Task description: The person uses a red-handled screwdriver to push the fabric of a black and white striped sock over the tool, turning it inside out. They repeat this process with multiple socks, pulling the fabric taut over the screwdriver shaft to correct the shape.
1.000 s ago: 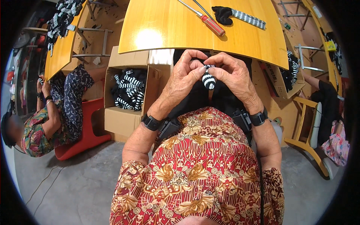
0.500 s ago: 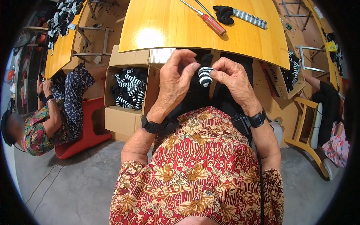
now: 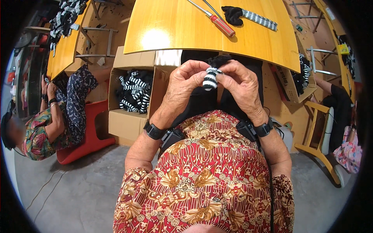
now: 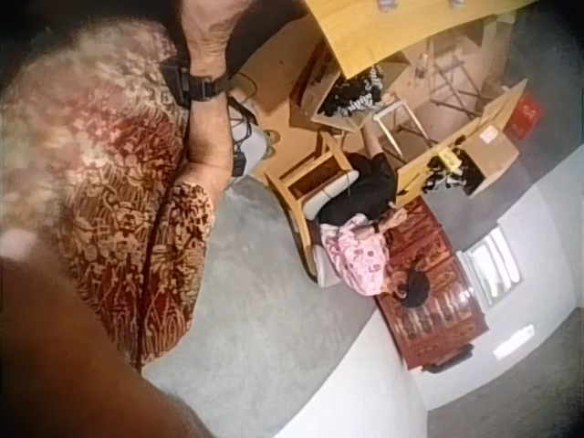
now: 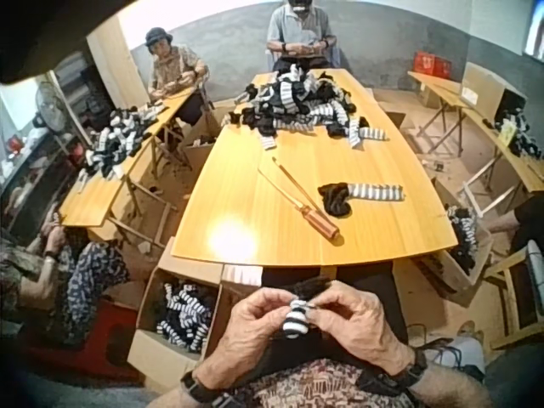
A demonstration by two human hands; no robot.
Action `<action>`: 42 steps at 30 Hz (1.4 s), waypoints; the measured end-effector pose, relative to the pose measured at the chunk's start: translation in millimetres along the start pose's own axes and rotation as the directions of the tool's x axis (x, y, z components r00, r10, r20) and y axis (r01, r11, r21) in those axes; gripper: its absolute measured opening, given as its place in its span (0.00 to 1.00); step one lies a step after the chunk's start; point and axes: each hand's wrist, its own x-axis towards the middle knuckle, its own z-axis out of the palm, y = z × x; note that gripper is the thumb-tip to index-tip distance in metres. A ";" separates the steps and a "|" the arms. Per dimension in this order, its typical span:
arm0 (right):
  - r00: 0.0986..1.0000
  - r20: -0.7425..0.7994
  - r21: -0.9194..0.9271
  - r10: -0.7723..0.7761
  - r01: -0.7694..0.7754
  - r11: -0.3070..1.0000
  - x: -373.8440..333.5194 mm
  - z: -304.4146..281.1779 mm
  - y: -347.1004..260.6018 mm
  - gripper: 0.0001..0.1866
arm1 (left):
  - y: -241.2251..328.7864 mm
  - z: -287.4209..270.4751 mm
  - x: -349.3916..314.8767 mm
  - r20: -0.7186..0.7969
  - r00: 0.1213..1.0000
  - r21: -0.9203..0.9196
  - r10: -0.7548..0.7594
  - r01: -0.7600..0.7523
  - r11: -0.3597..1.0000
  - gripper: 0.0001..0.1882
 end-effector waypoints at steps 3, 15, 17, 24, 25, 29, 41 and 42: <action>0.998 0.061 -0.103 -0.004 0.010 0.995 0.3 -1.9 -0.4 0.04 | -0.6 1.5 0.7 -0.008 0.999 0.035 0.038 -0.038 0.999 0.08; 0.974 -0.029 0.265 0.223 -0.208 0.942 6.7 0.9 20.7 0.06 | -14.2 9.1 13.1 -0.022 0.999 -0.220 0.049 -0.052 0.974 0.07; 0.960 -0.043 0.353 0.275 -0.243 0.904 10.1 2.0 21.0 0.06 | -14.8 7.7 16.0 0.083 0.995 -0.294 0.052 -0.025 0.955 0.08; 0.976 -0.168 0.160 0.137 -0.110 0.981 7.7 7.3 9.7 0.05 | -7.7 16.8 14.0 0.005 1.000 -0.231 -0.014 0.015 0.973 0.08; 0.983 -0.152 0.120 0.104 -0.086 0.989 6.8 6.1 9.0 0.04 | -8.6 14.4 12.6 -0.008 1.000 -0.218 -0.007 0.005 0.976 0.08; 0.982 -0.178 -0.068 -0.065 0.054 0.996 4.9 11.2 1.3 0.03 | -15.4 12.3 11.2 -0.051 0.998 -0.221 0.035 -0.045 0.974 0.08; 0.957 -0.079 -0.424 -0.278 0.220 0.878 4.0 9.3 -5.1 0.06 | -13.4 7.6 8.5 -0.058 0.998 -0.205 0.012 -0.024 0.978 0.07; 0.974 -0.068 -0.385 -0.217 0.175 0.906 5.1 8.1 -6.7 0.06 | -15.4 7.1 9.2 -0.072 0.995 -0.148 0.074 -0.084 0.985 0.06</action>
